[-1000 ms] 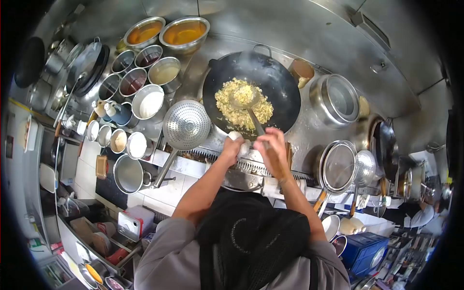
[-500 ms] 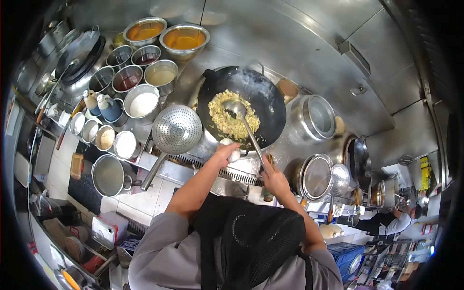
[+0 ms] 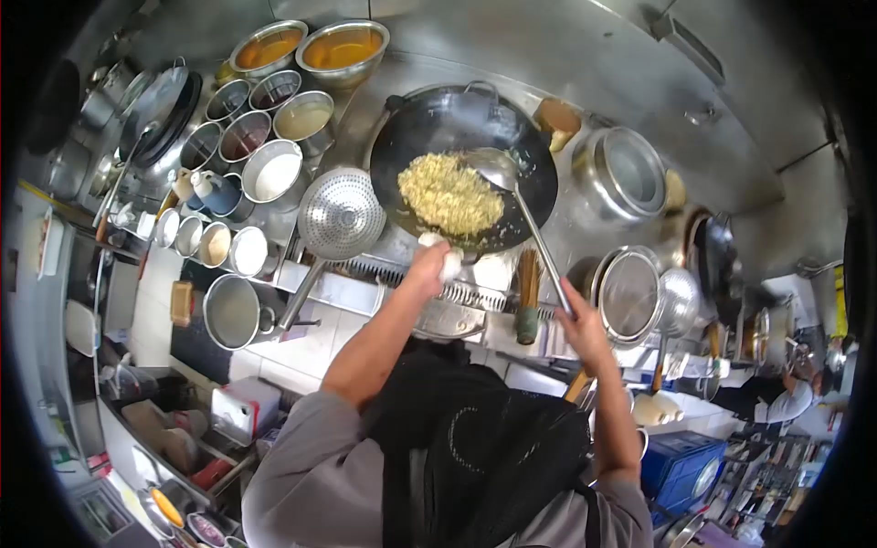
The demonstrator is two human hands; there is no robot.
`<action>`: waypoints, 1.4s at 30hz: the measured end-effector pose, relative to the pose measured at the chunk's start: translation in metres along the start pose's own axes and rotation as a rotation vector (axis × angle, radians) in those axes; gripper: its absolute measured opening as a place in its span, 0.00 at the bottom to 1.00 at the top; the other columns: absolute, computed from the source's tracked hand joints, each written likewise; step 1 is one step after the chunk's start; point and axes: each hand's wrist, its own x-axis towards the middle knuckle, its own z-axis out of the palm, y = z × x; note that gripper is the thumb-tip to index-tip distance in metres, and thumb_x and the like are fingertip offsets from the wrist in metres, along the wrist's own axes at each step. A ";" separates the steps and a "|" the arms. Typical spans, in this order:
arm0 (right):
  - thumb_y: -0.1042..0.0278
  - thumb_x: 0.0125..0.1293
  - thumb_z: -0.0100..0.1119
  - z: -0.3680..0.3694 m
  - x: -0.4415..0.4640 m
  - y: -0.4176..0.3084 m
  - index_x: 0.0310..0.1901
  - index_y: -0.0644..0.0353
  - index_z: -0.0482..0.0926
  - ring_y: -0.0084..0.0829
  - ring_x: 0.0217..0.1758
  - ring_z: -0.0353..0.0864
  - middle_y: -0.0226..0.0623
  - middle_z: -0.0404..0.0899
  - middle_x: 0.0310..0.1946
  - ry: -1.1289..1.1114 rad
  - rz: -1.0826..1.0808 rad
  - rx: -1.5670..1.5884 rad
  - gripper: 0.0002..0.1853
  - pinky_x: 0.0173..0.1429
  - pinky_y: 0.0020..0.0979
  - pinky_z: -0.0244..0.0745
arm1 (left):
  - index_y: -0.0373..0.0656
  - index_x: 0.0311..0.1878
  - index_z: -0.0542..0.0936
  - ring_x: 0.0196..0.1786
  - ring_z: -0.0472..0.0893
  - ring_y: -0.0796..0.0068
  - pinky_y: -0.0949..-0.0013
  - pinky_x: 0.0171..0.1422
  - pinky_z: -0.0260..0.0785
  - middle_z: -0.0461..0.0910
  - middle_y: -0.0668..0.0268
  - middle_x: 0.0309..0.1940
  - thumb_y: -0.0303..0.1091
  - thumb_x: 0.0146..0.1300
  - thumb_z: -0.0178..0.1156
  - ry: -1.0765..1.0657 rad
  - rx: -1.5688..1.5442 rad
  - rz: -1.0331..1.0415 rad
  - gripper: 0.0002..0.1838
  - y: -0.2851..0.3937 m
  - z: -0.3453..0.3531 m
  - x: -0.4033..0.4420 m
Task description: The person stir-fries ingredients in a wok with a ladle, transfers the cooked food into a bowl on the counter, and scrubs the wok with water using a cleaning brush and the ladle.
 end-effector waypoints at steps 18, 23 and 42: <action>0.70 0.65 0.62 -0.111 -0.020 -0.058 0.71 0.48 0.69 0.42 0.47 0.86 0.51 0.82 0.53 -0.593 0.091 -0.143 0.31 0.55 0.38 0.74 | 0.40 0.53 0.76 0.41 0.84 0.67 0.63 0.40 0.80 0.82 0.61 0.42 0.25 0.62 0.61 -0.056 -0.056 -0.095 0.15 -0.040 -0.017 -0.128; 0.71 0.64 0.61 -0.063 0.041 -0.051 0.71 0.49 0.68 0.47 0.40 0.86 0.58 0.81 0.46 -0.429 0.044 -0.261 0.32 0.48 0.40 0.76 | 0.39 0.42 0.79 0.36 0.85 0.67 0.64 0.43 0.79 0.84 0.61 0.38 0.36 0.68 0.58 -0.126 -0.182 0.042 0.09 -0.010 0.028 -0.044; 0.69 0.73 0.54 0.042 -0.022 -0.084 0.73 0.62 0.61 0.35 0.34 0.83 0.55 0.84 0.42 0.410 0.188 0.195 0.29 0.41 0.33 0.76 | 0.38 0.50 0.76 0.40 0.82 0.70 0.63 0.42 0.79 0.81 0.63 0.40 0.24 0.63 0.57 -0.232 -0.054 0.152 0.12 0.003 -0.004 -0.113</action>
